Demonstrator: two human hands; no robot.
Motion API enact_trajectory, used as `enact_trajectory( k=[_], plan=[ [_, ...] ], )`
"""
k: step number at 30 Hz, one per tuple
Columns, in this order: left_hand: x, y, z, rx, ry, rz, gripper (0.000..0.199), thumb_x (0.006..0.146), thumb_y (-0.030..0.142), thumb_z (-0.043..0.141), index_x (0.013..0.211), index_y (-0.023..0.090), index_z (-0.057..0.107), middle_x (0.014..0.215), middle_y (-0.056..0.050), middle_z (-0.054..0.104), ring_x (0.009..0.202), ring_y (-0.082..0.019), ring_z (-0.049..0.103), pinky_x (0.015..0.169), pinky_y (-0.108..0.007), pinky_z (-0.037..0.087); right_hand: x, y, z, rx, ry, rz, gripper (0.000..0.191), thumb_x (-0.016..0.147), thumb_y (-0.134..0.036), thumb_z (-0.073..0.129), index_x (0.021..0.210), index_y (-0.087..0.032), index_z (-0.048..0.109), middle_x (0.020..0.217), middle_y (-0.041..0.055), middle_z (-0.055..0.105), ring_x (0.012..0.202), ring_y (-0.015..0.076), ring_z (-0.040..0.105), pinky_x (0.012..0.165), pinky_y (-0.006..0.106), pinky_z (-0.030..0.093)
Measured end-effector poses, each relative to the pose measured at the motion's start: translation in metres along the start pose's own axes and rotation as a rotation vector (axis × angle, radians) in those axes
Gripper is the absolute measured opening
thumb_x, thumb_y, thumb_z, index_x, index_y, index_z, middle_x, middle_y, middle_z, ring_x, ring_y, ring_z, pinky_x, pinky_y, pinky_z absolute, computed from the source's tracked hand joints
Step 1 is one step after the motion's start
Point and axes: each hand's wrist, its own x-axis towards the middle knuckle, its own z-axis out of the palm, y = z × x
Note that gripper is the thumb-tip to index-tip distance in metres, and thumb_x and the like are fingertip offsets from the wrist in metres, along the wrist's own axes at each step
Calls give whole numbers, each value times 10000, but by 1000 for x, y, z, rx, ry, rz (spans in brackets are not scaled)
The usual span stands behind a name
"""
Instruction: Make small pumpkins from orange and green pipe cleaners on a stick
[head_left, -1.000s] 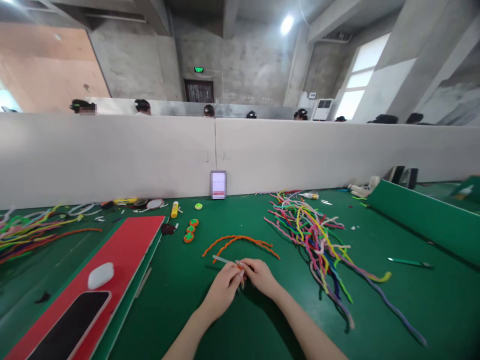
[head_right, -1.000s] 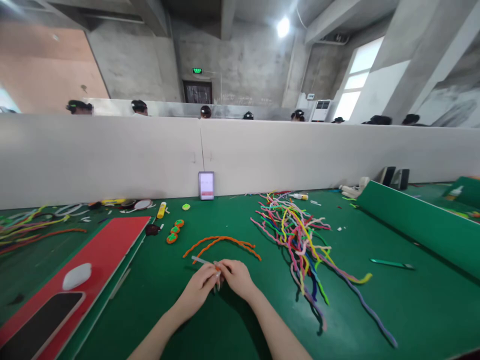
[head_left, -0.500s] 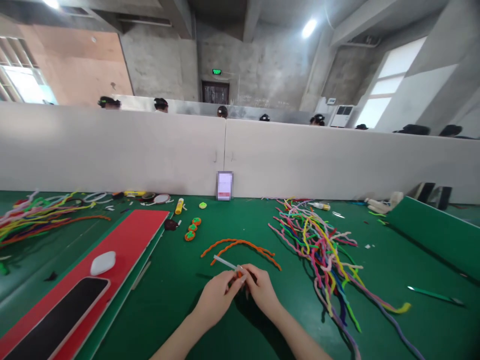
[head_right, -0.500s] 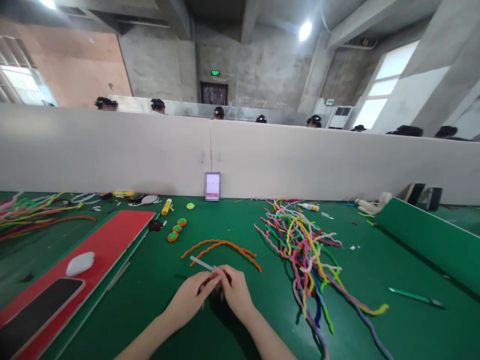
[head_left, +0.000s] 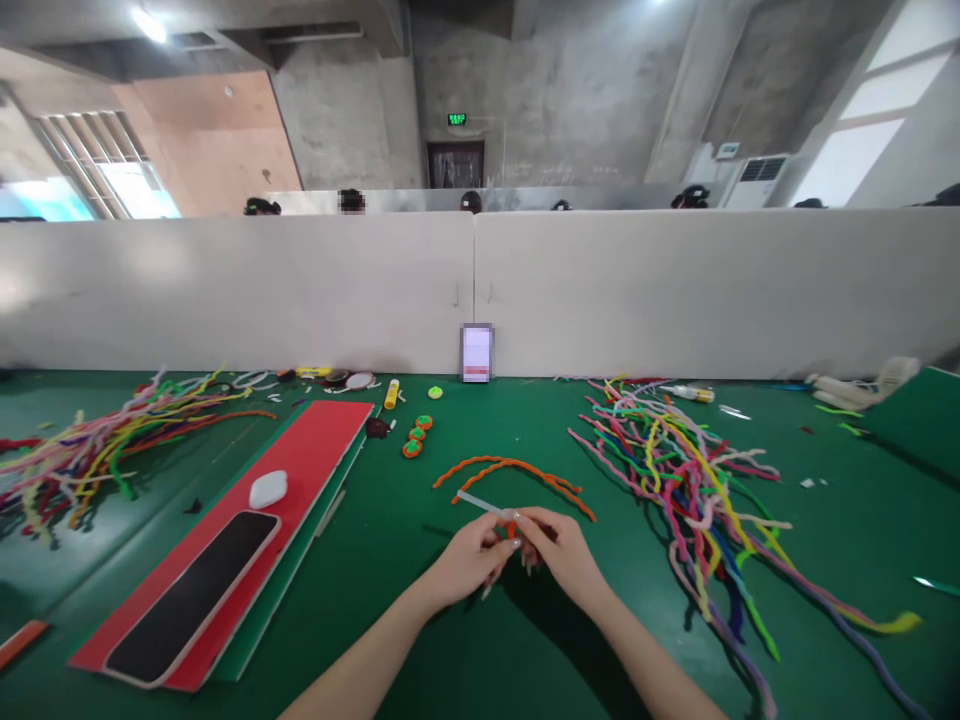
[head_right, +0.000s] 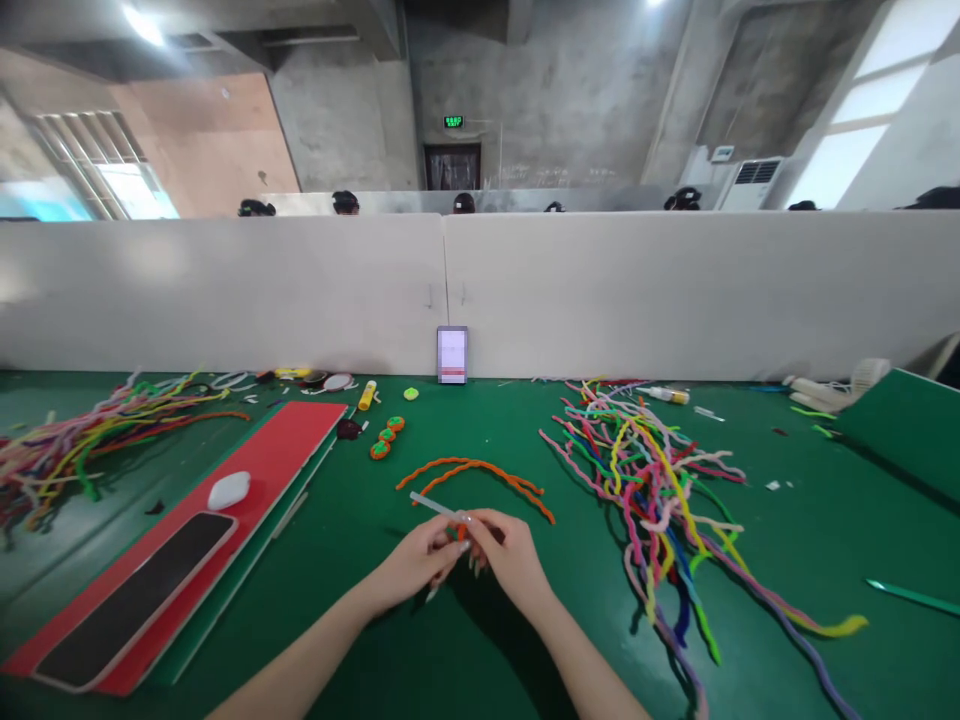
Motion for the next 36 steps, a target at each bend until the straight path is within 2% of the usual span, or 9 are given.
enact_trajectory(
  k=[2, 6, 9, 12, 22, 24, 30, 36],
  plan=[
    [1, -1, -1, -23, -16, -1, 358, 777, 394, 507, 1033, 143, 498, 461, 86, 407, 372, -51, 367, 390, -167, 323, 0, 0, -1, 15, -13, 3, 322, 770, -426, 518, 825, -131, 636, 485, -7, 499, 414, 114, 459, 425, 230, 397],
    [2, -3, -2, -90, -50, -30, 361, 787, 430, 486, 994, 134, 496, 557, 28, 539, 397, -54, 451, 411, -169, 341, -1, 0, -1, -19, -28, -23, 342, 790, -448, 485, 840, -142, 630, 475, -12, 481, 407, 113, 447, 418, 230, 387],
    [3, -3, -2, -182, -81, -35, 392, 799, 463, 455, 1021, 141, 485, 599, 5, 573, 412, -57, 476, 409, -165, 333, -3, -1, 0, -94, -17, -57, 355, 819, -452, 436, 851, -155, 629, 475, -12, 468, 407, 114, 439, 423, 233, 382],
    [4, -3, -1, -289, -43, -56, 413, 794, 487, 449, 1022, 144, 484, 572, 13, 554, 453, -75, 504, 421, -170, 354, -5, -2, 1, -141, -7, -65, 368, 842, -449, 393, 864, -161, 622, 485, -13, 459, 402, 114, 440, 421, 233, 374],
    [9, -6, 0, -289, 66, -66, 362, 725, 437, 567, 927, 146, 491, 435, 87, 439, 333, -37, 343, 362, -163, 266, -5, -6, 5, -101, -11, -26, 408, 854, -497, 331, 770, -170, 561, 528, -14, 506, 400, 98, 442, 413, 218, 372],
    [10, -9, 0, -269, 75, -40, 353, 719, 424, 577, 916, 149, 474, 436, 95, 427, 337, -36, 331, 361, -164, 272, -4, -7, 3, -155, 4, -33, 419, 863, -488, 318, 685, -173, 529, 508, -19, 500, 404, 91, 444, 436, 211, 374],
    [13, -15, -3, -224, 17, 18, 374, 733, 424, 560, 964, 146, 465, 437, 108, 369, 347, -37, 310, 367, -171, 273, -4, -9, -1, -318, 31, -81, 463, 877, -481, 285, 573, -182, 465, 440, -27, 450, 424, 93, 454, 484, 205, 372],
    [9, -6, -8, -190, -107, 4, 266, 767, 365, 544, 911, 146, 500, 415, 112, 308, 339, -31, 255, 366, -165, 242, -3, -13, -3, -115, -57, -3, 514, 847, -530, 317, 486, -177, 413, 379, -48, 402, 326, 63, 393, 394, 191, 326]
  ],
)
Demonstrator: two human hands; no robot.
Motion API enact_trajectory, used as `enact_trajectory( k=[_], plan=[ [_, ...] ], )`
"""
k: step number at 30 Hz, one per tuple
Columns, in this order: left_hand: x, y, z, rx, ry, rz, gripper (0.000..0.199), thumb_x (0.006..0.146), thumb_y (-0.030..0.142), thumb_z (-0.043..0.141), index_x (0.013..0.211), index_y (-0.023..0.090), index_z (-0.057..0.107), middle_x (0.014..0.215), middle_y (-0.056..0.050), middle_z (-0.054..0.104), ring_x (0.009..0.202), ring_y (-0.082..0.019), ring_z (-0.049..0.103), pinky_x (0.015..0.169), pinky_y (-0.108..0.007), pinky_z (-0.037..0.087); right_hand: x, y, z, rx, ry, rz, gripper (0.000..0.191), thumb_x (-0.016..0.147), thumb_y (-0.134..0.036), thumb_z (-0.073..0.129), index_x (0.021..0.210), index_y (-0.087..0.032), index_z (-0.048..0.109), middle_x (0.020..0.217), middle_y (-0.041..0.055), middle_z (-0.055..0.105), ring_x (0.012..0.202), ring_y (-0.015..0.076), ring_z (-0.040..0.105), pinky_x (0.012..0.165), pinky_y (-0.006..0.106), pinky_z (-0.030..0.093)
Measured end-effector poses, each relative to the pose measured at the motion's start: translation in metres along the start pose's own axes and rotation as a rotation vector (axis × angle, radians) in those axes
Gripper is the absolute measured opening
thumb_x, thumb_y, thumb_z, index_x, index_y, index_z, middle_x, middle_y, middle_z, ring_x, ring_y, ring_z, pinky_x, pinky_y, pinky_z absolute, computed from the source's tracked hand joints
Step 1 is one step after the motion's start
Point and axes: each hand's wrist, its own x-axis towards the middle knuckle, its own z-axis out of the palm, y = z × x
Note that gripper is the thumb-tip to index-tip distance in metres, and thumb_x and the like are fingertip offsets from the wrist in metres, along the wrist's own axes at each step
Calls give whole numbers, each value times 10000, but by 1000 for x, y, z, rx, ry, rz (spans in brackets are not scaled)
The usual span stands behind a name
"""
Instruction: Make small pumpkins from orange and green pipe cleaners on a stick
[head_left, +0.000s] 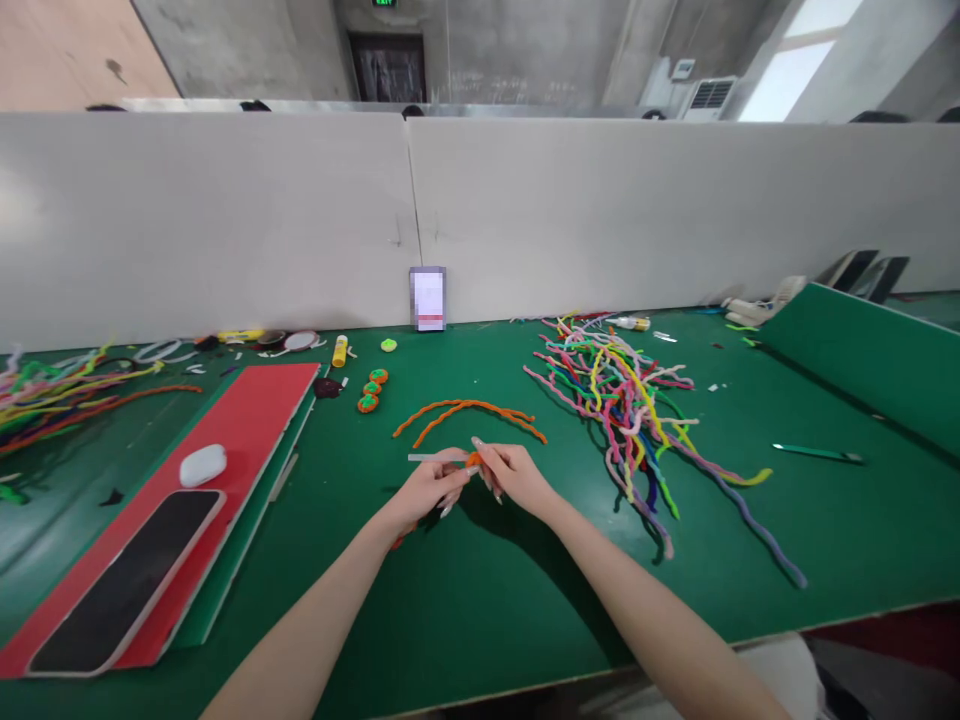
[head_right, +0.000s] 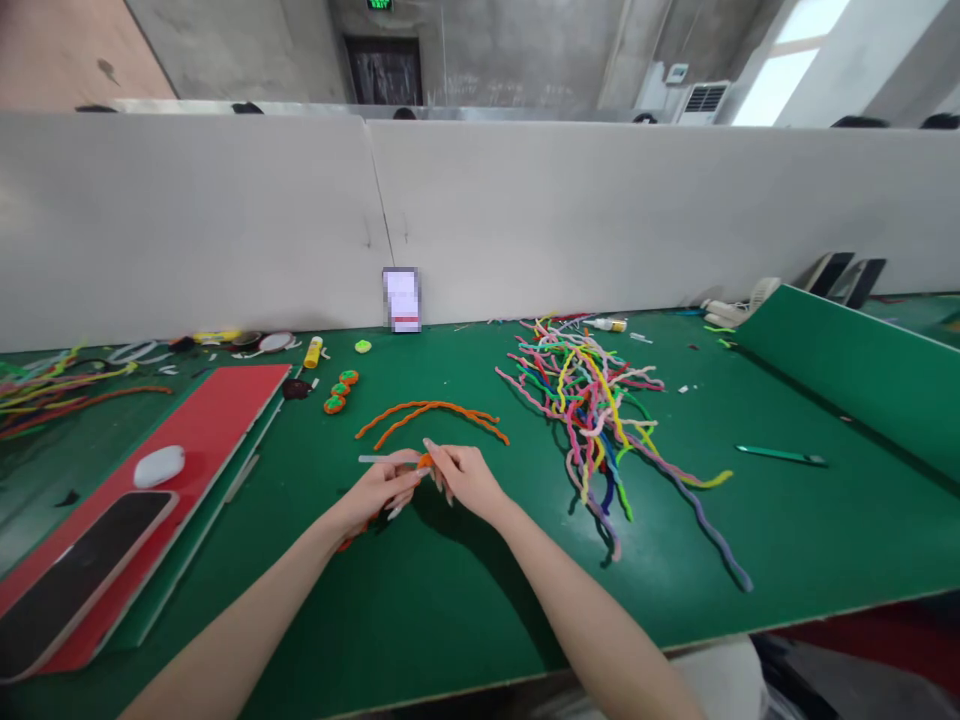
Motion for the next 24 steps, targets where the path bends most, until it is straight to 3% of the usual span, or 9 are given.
enact_trajectory(
  k=[5, 10, 14, 24],
  plan=[
    [-5, 6, 3, 119, -19, 0, 256, 759, 388, 548, 750, 133, 553, 458, 71, 378, 387, -40, 325, 395, -171, 274, 0, -3, -2, 269, -182, 112, 532, 821, -552, 358, 447, -174, 390, 310, -65, 352, 271, 57, 364, 329, 183, 281],
    [-10, 16, 4, 244, -103, -22, 292, 771, 420, 517, 726, 138, 576, 454, 53, 423, 421, -62, 392, 448, -180, 315, -1, 0, -2, 442, -261, 168, 560, 817, -539, 387, 396, -177, 314, 292, -85, 259, 246, 41, 304, 303, 181, 203],
    [-15, 26, 3, 385, -155, -59, 332, 785, 454, 475, 764, 149, 602, 446, 53, 433, 399, -72, 426, 466, -190, 339, -3, -1, -6, 474, -355, 205, 542, 814, -522, 411, 406, -177, 319, 304, -96, 217, 248, 35, 257, 309, 190, 174],
    [-23, 40, 2, 735, -133, 17, 438, 811, 516, 370, 797, 171, 639, 558, 23, 551, 461, -90, 486, 480, -187, 325, -4, -2, -15, 448, -535, 208, 516, 832, -492, 412, 435, -174, 327, 315, -96, 231, 253, 32, 256, 304, 188, 165]
  ],
)
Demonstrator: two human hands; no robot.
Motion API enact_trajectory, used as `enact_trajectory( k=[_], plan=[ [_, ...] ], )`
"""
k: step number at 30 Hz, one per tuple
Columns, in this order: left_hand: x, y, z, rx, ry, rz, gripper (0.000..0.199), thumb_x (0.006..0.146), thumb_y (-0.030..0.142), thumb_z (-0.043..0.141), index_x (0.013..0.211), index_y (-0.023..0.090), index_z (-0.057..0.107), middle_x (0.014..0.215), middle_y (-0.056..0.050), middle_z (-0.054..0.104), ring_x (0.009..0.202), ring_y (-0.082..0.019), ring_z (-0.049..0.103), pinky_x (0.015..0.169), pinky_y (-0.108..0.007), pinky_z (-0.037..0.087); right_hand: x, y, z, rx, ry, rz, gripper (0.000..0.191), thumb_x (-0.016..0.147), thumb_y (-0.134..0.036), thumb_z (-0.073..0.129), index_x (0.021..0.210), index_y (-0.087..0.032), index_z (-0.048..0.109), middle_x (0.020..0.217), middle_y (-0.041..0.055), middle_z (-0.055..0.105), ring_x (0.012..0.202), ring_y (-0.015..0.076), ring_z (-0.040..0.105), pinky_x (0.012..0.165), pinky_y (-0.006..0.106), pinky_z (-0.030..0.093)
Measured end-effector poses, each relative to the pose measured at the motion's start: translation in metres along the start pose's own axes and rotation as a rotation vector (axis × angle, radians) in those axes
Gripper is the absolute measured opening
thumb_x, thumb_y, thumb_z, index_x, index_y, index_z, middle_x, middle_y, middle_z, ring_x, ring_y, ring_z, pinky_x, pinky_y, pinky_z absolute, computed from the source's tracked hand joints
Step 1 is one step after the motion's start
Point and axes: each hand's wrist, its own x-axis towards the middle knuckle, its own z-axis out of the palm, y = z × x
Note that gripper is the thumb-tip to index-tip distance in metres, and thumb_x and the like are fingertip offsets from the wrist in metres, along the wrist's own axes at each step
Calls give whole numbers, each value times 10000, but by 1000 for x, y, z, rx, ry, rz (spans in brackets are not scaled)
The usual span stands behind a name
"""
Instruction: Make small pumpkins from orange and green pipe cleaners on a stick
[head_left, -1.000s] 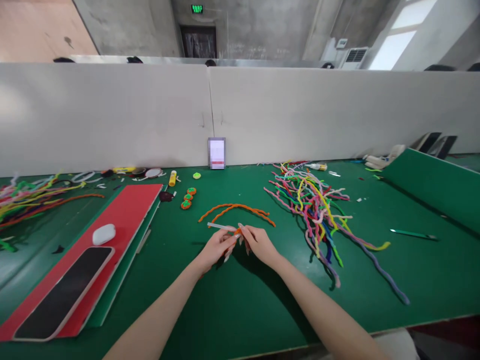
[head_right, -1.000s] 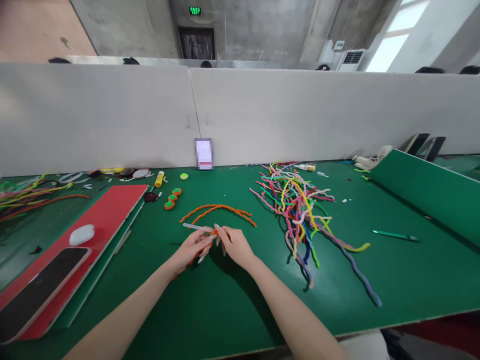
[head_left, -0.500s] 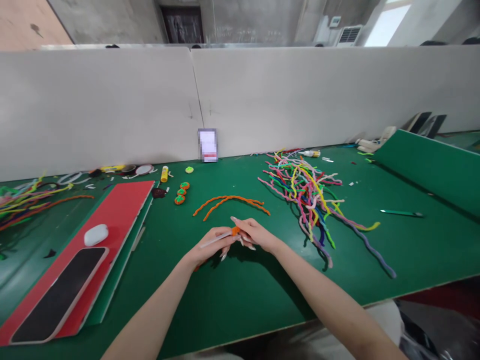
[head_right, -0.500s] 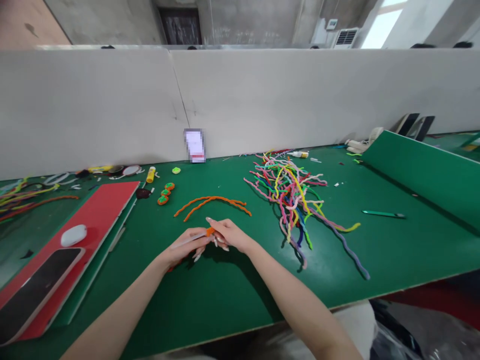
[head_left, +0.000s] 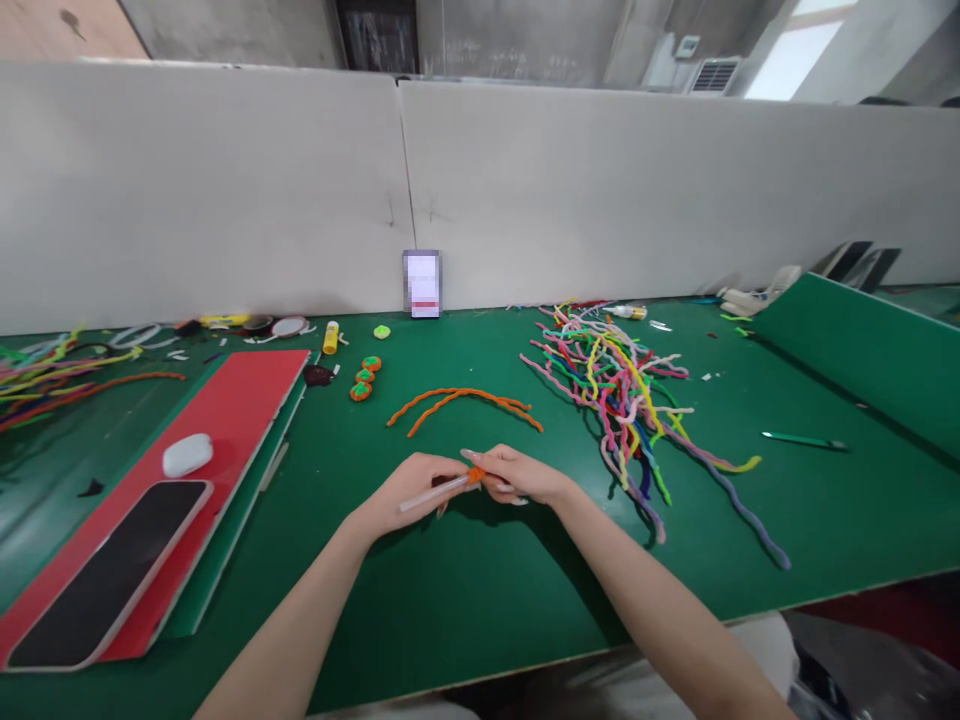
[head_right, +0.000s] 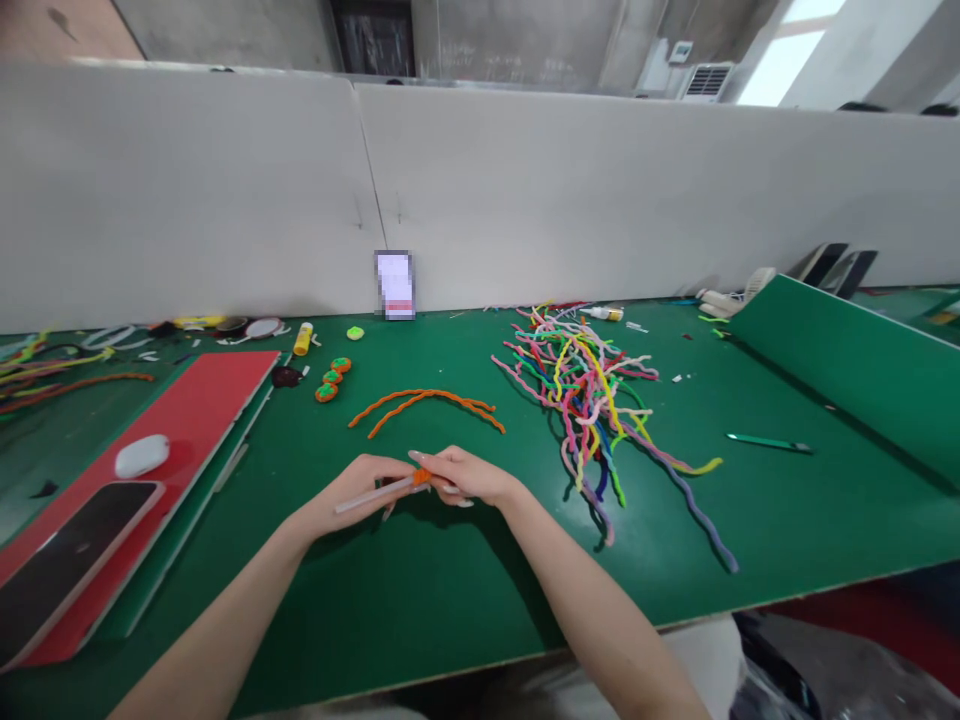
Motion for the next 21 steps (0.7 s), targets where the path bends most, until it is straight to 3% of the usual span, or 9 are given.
enact_trajectory(
  k=[7, 14, 18, 21],
  plan=[
    [-2, -2, 1, 85, -2, -6, 398, 807, 517, 380, 881, 193, 598, 489, 45, 530, 418, -91, 473, 496, -192, 340, 1, 5, -2, -31, -40, 67, 523, 845, -497, 382, 441, -165, 360, 299, -95, 234, 240, 34, 272, 293, 179, 170],
    [-3, 0, 1, 244, -31, 94, 383, 866, 387, 315, 707, 172, 589, 577, 15, 562, 501, -96, 490, 508, -189, 307, 1, 3, -1, -101, -4, 97, 544, 830, -524, 388, 422, -165, 353, 284, -90, 245, 239, 33, 280, 292, 176, 192],
    [-3, 0, 2, 391, 17, 180, 340, 871, 318, 328, 712, 175, 592, 645, -6, 581, 589, -117, 510, 550, -200, 303, 1, 5, -1, -178, 15, 124, 541, 819, -544, 386, 433, -165, 360, 285, -83, 280, 242, 35, 292, 288, 172, 202],
    [-2, 0, 2, 421, 36, 171, 331, 870, 302, 332, 690, 174, 579, 633, -2, 574, 585, -118, 504, 549, -204, 292, 3, 6, 3, -202, 79, 99, 519, 814, -551, 385, 469, -163, 394, 308, -79, 322, 254, 43, 332, 294, 167, 252]
  ],
)
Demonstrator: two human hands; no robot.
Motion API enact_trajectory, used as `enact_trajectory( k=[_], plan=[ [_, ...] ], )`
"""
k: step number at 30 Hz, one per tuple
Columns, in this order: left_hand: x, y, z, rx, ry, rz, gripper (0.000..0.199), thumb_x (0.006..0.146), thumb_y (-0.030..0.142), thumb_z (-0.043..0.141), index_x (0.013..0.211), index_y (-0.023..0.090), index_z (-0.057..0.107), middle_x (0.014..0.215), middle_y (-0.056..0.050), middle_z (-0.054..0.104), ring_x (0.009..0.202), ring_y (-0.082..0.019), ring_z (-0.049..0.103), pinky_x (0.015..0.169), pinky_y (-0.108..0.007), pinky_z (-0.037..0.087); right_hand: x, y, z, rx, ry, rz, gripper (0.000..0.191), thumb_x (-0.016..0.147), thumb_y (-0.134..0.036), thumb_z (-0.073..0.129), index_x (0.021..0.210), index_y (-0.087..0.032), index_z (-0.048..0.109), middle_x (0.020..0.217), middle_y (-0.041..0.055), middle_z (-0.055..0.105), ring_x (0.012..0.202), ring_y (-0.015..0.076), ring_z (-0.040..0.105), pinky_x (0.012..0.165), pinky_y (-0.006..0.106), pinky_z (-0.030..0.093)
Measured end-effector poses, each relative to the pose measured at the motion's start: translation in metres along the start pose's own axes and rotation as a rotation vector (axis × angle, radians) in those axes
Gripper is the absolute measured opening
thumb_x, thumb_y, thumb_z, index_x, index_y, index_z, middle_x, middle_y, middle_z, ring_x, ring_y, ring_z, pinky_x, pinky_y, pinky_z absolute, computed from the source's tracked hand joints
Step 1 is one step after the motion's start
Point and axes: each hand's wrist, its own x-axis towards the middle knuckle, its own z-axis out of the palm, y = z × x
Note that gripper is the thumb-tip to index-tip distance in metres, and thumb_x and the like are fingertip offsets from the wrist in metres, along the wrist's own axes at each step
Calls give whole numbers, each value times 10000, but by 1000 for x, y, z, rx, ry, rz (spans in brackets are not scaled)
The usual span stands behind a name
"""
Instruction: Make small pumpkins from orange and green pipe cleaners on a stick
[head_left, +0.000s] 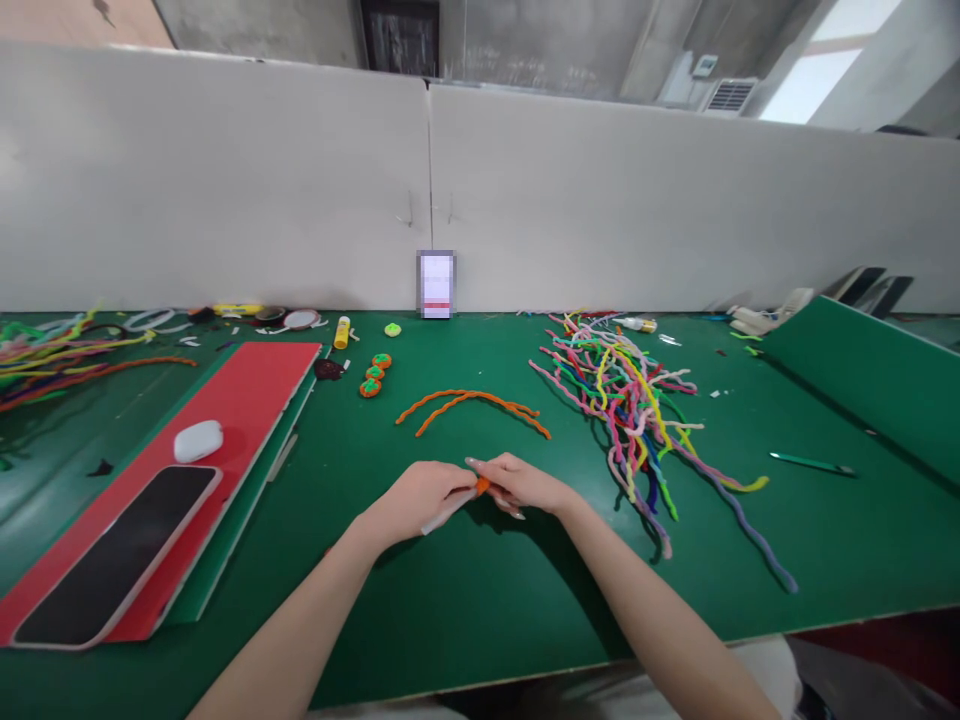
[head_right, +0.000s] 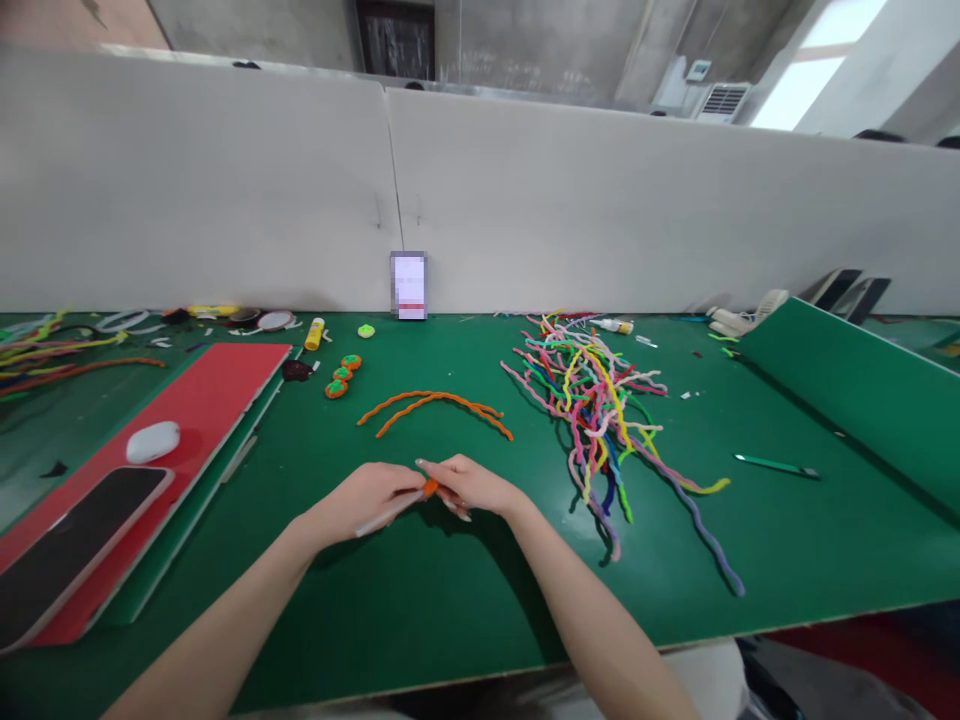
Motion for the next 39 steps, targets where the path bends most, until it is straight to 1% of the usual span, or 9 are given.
enact_trajectory(
  k=[3, 6, 14, 20, 23, 26, 30, 34, 39],
  plan=[
    [0, 0, 1, -59, 0, -76, 335, 869, 310, 326, 664, 176, 555, 595, 14, 558, 551, -109, 486, 522, -200, 273, 3, 0, 4, 2, 84, -34, 502, 818, -560, 363, 526, -161, 452, 324, -77, 353, 257, 54, 343, 297, 174, 292],
    [1, 1, 4, -102, 43, -129, 322, 861, 295, 330, 651, 180, 545, 618, 19, 564, 562, -106, 480, 510, -199, 258, 4, -1, 6, -48, 183, -82, 497, 822, -556, 357, 546, -158, 472, 341, -68, 377, 278, 59, 375, 322, 176, 321],
    [2, 0, 6, -116, 101, -148, 300, 846, 281, 346, 629, 182, 528, 585, 31, 536, 533, -96, 447, 488, -202, 240, 4, -2, 3, -176, 332, -189, 430, 829, -521, 380, 586, -171, 442, 421, -63, 410, 352, 63, 438, 395, 177, 351],
    [4, 0, 8, -17, 63, -128, 278, 834, 238, 355, 706, 198, 599, 680, 13, 609, 607, -117, 513, 534, -202, 302, 3, -2, 3, -223, 268, -169, 441, 827, -540, 365, 600, -170, 448, 446, -55, 433, 378, 70, 462, 418, 181, 371],
    [4, -1, 10, 37, 41, -124, 251, 826, 232, 371, 752, 206, 609, 731, 7, 632, 654, -132, 539, 569, -211, 332, 3, -1, 2, -258, 216, -145, 445, 815, -555, 374, 608, -169, 452, 449, -51, 445, 391, 74, 471, 431, 183, 379],
    [4, -4, 11, 54, 44, -119, 252, 833, 239, 360, 788, 203, 605, 779, -5, 632, 711, -146, 552, 604, -221, 357, 2, 0, 1, -266, 203, -137, 427, 801, -552, 406, 628, -166, 468, 469, -44, 472, 406, 76, 482, 439, 183, 387],
    [2, -6, 11, 2, 58, -98, 259, 844, 241, 340, 835, 210, 597, 838, -11, 608, 774, -144, 546, 663, -222, 385, 2, 0, 1, -249, 222, -118, 415, 789, -554, 423, 660, -165, 487, 502, -31, 505, 424, 83, 502, 435, 183, 399],
    [1, -7, 10, -78, 55, -100, 251, 840, 252, 350, 820, 204, 595, 827, -8, 594, 778, -142, 533, 678, -224, 383, 0, -2, 0, -288, 247, -152, 400, 786, -535, 448, 660, -161, 513, 501, -24, 524, 430, 88, 518, 454, 189, 407],
    [3, -8, 5, -289, -23, -96, 235, 827, 292, 388, 809, 189, 598, 798, 4, 593, 707, -120, 518, 641, -211, 367, -1, -3, -1, -340, 240, -182, 392, 797, -515, 449, 656, -159, 533, 497, -18, 541, 435, 95, 530, 470, 195, 410]
  ],
)
